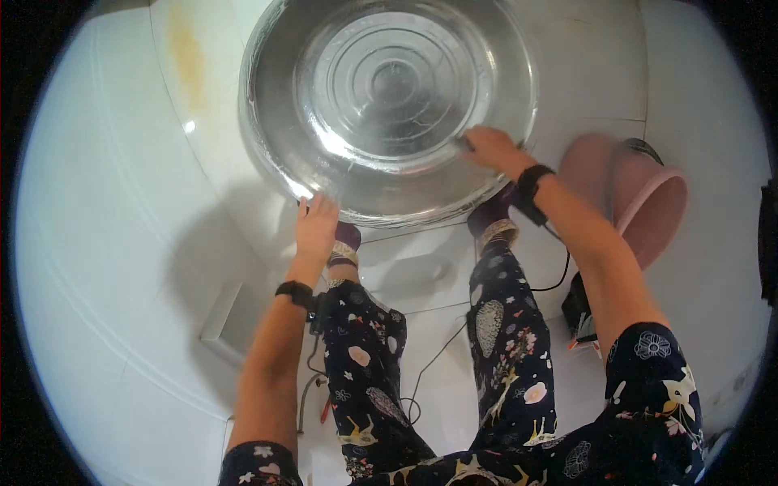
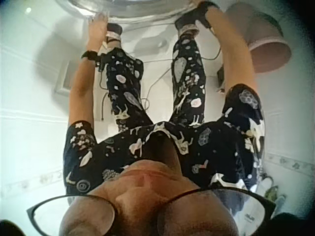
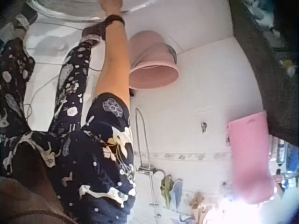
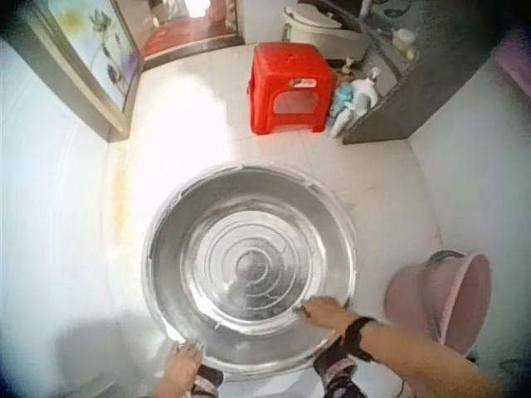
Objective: Wash a large metal basin with a scouring pad.
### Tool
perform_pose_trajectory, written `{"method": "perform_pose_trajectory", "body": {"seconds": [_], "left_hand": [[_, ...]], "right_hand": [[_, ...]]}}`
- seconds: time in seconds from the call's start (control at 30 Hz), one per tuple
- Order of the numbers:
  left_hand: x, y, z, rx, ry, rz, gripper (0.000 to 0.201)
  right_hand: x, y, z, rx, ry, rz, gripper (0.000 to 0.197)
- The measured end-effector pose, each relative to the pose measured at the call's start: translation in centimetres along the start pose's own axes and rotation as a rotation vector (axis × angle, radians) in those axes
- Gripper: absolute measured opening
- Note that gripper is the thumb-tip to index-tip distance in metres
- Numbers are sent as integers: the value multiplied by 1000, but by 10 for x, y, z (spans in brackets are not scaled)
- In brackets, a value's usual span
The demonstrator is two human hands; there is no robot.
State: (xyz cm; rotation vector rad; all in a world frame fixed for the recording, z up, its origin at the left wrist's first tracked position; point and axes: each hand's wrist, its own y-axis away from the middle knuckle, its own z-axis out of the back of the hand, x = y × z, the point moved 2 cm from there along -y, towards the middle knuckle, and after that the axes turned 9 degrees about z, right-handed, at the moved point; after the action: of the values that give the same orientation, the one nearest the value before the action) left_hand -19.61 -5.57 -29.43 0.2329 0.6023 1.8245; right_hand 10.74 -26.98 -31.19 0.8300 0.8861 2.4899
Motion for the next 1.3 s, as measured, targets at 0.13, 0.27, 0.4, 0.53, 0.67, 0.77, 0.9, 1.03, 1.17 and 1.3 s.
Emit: {"method": "perform_pose_trajectory", "body": {"seconds": [0.13,0.27,0.4,0.53,0.67,0.77,0.9,1.03,1.17,1.3], "left_hand": [[-14,8,-7,-201,631,568,42],[-12,10,-35,119,1171,1015,54],[-52,-1,-47,331,2327,1388,64],[-59,16,-66,400,2242,1369,60],[-45,7,-63,423,2122,1412,60],[-36,-1,-38,377,1840,1605,65],[-21,2,-47,198,1744,1482,62],[-31,3,-73,-51,1778,1411,67],[-72,-16,-56,-86,1896,1570,73],[-67,-5,-39,-164,1959,1579,66]], "right_hand": [[-54,-4,4,163,109,-236,53],[-42,-16,-21,188,76,-250,58],[31,-18,-110,10,22,-255,59],[193,-70,-126,-77,-369,52,31],[185,-53,-125,-164,-878,-77,39],[83,19,-150,163,-316,-39,34],[-35,49,-104,120,612,-223,33],[-23,44,-123,-138,357,-331,34],[95,8,-206,-71,-65,-82,32],[230,-16,-163,-484,-923,-117,40]]}}
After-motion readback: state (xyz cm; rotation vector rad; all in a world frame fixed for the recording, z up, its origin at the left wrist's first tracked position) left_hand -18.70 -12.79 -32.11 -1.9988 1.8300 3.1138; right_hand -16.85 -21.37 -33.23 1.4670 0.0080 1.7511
